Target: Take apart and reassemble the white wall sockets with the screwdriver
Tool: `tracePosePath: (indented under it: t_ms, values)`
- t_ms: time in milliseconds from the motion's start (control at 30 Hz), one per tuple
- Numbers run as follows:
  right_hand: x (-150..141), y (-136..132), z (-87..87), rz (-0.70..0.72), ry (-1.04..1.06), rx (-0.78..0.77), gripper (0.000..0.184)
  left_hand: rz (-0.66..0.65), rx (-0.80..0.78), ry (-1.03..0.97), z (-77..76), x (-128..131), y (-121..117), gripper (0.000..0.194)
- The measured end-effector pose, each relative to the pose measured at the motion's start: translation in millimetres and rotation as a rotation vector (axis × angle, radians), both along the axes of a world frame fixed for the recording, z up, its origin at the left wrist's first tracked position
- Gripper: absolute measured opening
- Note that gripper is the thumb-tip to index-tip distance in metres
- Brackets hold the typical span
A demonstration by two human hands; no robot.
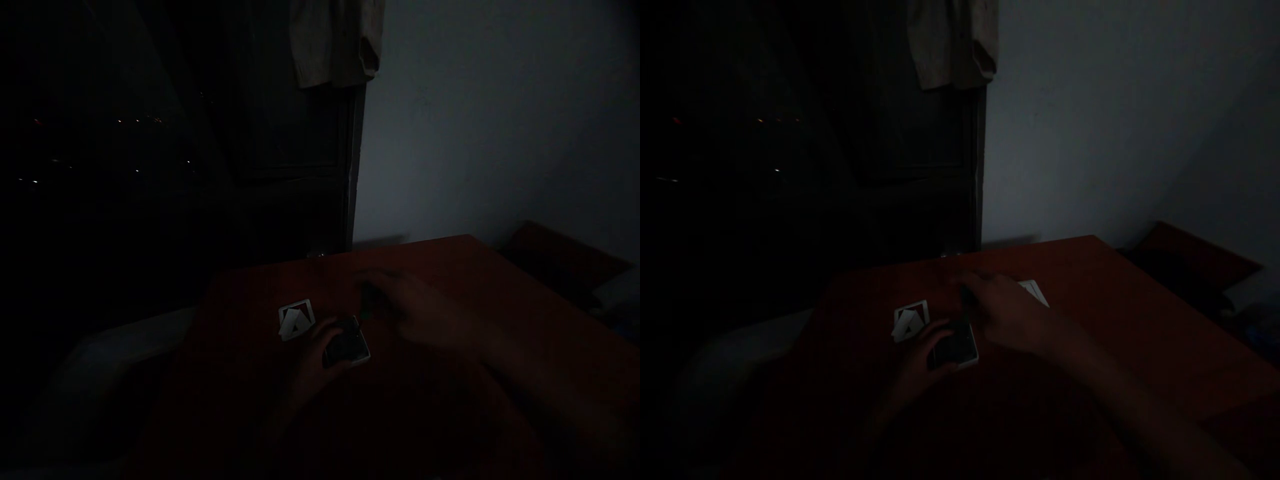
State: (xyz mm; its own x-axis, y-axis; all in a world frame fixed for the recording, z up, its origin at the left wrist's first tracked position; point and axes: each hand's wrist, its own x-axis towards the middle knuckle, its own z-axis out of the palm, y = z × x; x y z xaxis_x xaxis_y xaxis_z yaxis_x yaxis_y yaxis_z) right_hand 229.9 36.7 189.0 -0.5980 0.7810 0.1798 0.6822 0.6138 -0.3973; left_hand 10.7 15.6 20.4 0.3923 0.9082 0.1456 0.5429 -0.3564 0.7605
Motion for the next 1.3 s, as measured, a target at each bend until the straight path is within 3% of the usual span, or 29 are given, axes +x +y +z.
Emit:
tracePosePath:
  t_ms: [67,267,367,433,500,667,733,800,900,967,1200,1300]
  values:
    - [-1.3,0.8,-0.5,-0.041,-0.029,0.026,0.042,-0.003,-0.007,0.0,0.1,0.0,-0.2,0.05]
    - [-10.7,1.6,-5.1,-0.335,-0.297,0.169,0.028,0.005,-0.003,0.014,2.8,0.3,-0.5,0.051]
    - [-5.5,-0.5,-1.4,-0.218,-0.191,0.106,0.027,0.008,0.001,0.019,2.4,0.7,-0.5,0.051]
    - [-0.6,-0.6,1.0,-0.063,-0.067,0.037,0.04,0.012,-0.002,0.012,0.9,0.9,-0.5,0.052]
    - [1.6,1.0,1.1,0.0,-0.012,0.001,0.047,0.014,-0.003,-0.003,-0.7,0.9,-0.6,0.052]
    - [-6.2,5.9,-7.6,-0.294,-0.211,0.144,0.027,0.013,-0.005,0.002,0.8,1.2,-0.8,0.052]
    - [-7.5,5.4,-9.1,-0.347,-0.257,0.162,0.027,0.014,-0.015,-0.003,2.7,1.8,-1.0,0.051]
    - [-4.8,3.9,-7.5,-0.269,-0.18,0.123,0.029,0.018,-0.024,-0.016,4.1,2.4,-1.2,0.051]
    - [2.3,2.1,-1.6,-0.037,0.026,0.009,0.044,0.018,-0.025,-0.013,4.0,2.6,-1.3,0.052]
    - [4.8,2.3,1.0,0.016,0.08,-0.036,0.047,0.018,-0.017,-0.01,2.7,2.0,-1.4,0.052]
    - [-6.5,2.0,-5.7,-0.279,-0.172,0.132,0.026,0.013,-0.031,-0.028,3.4,1.2,-2.5,0.051]
    - [-6.9,-2.6,-3.5,-0.274,-0.208,0.118,0.023,0.001,-0.032,-0.033,8.5,2.7,-2.4,0.05]
